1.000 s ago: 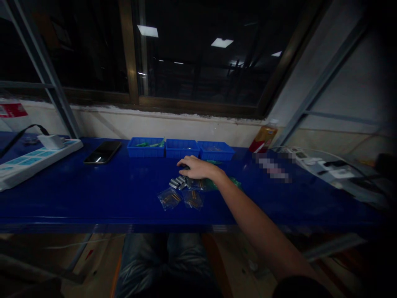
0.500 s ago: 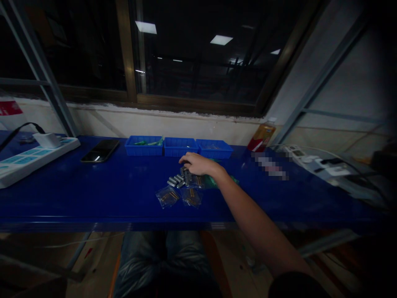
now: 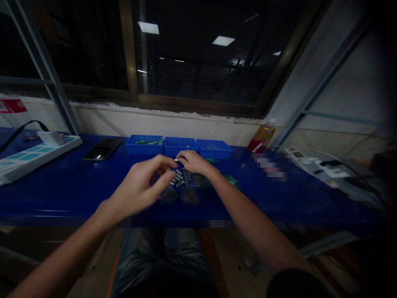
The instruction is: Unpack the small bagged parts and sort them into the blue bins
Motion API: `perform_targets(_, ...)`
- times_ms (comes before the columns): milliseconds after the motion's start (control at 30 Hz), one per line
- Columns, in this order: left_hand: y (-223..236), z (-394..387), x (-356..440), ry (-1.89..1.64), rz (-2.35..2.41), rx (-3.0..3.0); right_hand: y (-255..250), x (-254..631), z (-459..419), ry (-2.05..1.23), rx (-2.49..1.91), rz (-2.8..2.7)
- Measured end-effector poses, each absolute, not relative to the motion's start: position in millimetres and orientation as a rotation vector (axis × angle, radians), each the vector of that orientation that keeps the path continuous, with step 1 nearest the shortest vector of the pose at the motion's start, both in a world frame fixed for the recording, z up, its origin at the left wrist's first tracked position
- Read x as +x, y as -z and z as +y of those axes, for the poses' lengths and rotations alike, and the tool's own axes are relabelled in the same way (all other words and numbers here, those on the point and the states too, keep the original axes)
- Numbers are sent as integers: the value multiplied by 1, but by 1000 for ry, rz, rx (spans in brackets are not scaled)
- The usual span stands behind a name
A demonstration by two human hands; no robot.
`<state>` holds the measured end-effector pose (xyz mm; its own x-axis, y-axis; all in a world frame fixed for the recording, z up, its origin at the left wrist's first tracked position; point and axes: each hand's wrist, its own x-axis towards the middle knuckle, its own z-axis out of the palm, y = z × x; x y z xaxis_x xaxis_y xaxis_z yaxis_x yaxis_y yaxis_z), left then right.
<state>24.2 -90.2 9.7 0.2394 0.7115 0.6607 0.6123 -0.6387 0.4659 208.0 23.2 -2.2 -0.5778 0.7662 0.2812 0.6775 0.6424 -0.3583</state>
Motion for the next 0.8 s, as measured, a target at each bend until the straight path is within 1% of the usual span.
perform_targets(100,-2,-33,26,-1087,1248,2427,1,204,21,-349,-1117,-2269)
perform_targets(133,2,-15,28,-1068,1291,2434,1,203,21,-375,-1117,-2206)
perform_targets(200,10,14,33,-1041,1224,2517,3,203,23,-410,-1098,-2117)
perform_targets(267,15,27,38,-1047,1174,2628,5,205,26,-430,-1071,-2068)
perform_targets(367,16,25,37,-1062,1226,2704,7,205,28,-472,-1045,-2028)
perform_targets(500,12,16,23,-1095,1324,2613,6,202,23,-465,-966,-2127)
perform_targets(800,11,15,22,-922,1188,2555,1,204,20,-197,-937,-2183)
